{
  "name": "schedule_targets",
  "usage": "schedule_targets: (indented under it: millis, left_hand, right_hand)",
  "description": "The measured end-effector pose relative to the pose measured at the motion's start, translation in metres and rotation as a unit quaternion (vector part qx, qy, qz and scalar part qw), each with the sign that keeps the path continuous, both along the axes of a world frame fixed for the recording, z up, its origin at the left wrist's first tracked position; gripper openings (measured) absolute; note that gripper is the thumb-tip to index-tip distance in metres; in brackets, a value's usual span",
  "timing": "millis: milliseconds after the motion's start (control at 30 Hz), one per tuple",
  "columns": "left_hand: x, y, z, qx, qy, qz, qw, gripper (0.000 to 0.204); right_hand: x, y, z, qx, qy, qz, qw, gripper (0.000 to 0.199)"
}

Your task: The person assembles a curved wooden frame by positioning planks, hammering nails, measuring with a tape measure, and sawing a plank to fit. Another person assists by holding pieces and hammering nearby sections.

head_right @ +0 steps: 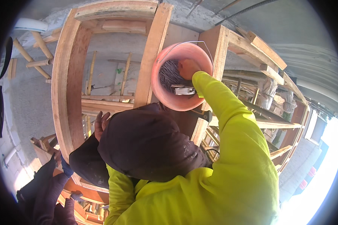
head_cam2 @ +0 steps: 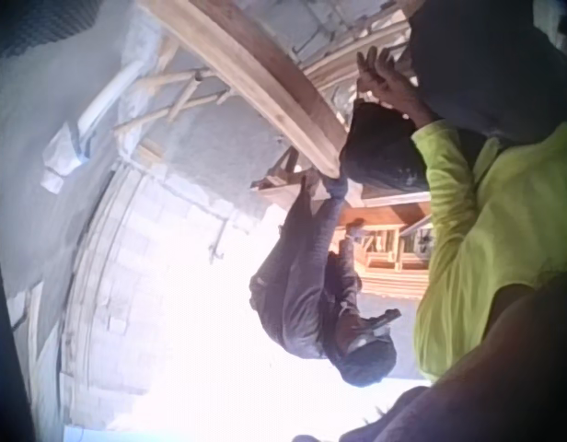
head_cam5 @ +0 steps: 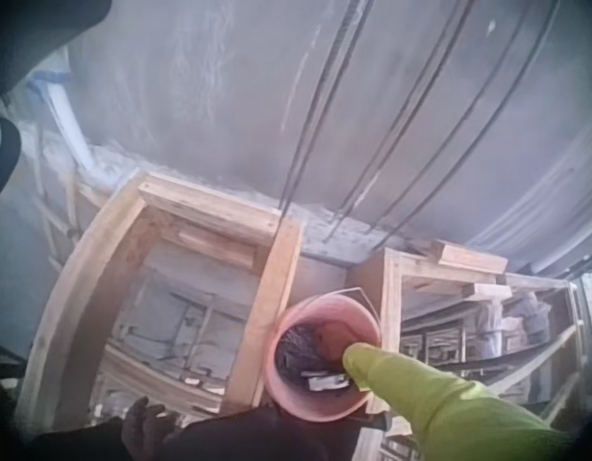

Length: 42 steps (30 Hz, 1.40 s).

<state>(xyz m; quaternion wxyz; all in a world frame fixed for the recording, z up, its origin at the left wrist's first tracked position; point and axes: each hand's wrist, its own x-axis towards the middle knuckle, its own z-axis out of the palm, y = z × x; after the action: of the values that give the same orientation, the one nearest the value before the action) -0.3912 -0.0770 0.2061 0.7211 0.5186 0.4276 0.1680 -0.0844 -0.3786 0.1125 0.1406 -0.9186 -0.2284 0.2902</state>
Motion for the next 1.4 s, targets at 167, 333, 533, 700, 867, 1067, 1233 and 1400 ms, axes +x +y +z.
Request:
schedule_targets:
  millis: [167, 333, 533, 700, 867, 1067, 1233, 1400]
  left_hand:
    - [0.003, -0.003, 0.003, 0.013, 0.011, -0.004, 1.0, 0.042]
    - [0.013, -0.002, 0.005, -0.003, -0.008, -0.013, 1.0, 0.041]
    - [0.014, -0.003, 0.005, -0.001, 0.009, 0.007, 1.0, 0.04]
    - [0.012, 0.0, 0.005, -0.002, 0.028, 0.011, 1.0, 0.039]
    - [0.01, 0.001, 0.005, 0.013, 0.011, 0.0, 1.0, 0.039]
    - [0.01, 0.0, 0.003, 0.013, 0.018, -0.002, 1.0, 0.04]
    - [0.011, 0.0, 0.002, 0.02, -0.004, -0.008, 1.0, 0.04]
    - [0.024, 0.003, 0.013, 0.011, -0.023, 0.015, 1.0, 0.042]
  right_hand:
    - [-0.009, -0.009, 0.033, 0.249, 0.173, -0.248, 0.92, 0.012]
    - [-0.014, -0.024, 0.036, 0.231, 0.271, -0.342, 0.869, 0.014]
    - [-0.022, -0.031, 0.009, 0.035, -0.047, 0.078, 0.995, 0.026]
    - [-0.005, -0.003, -0.011, 0.003, -0.155, 0.01, 0.988, 0.031]
    - [0.016, 0.022, -0.016, -0.041, -0.174, 0.087, 0.98, 0.028]
    - [0.021, 0.019, -0.025, -0.12, -0.133, 0.089, 0.98, 0.026]
    - [0.02, 0.01, -0.032, -0.089, -0.126, 0.082, 0.985, 0.025]
    - [0.012, 0.01, 0.022, 0.072, -0.162, 0.008, 0.984, 0.026]
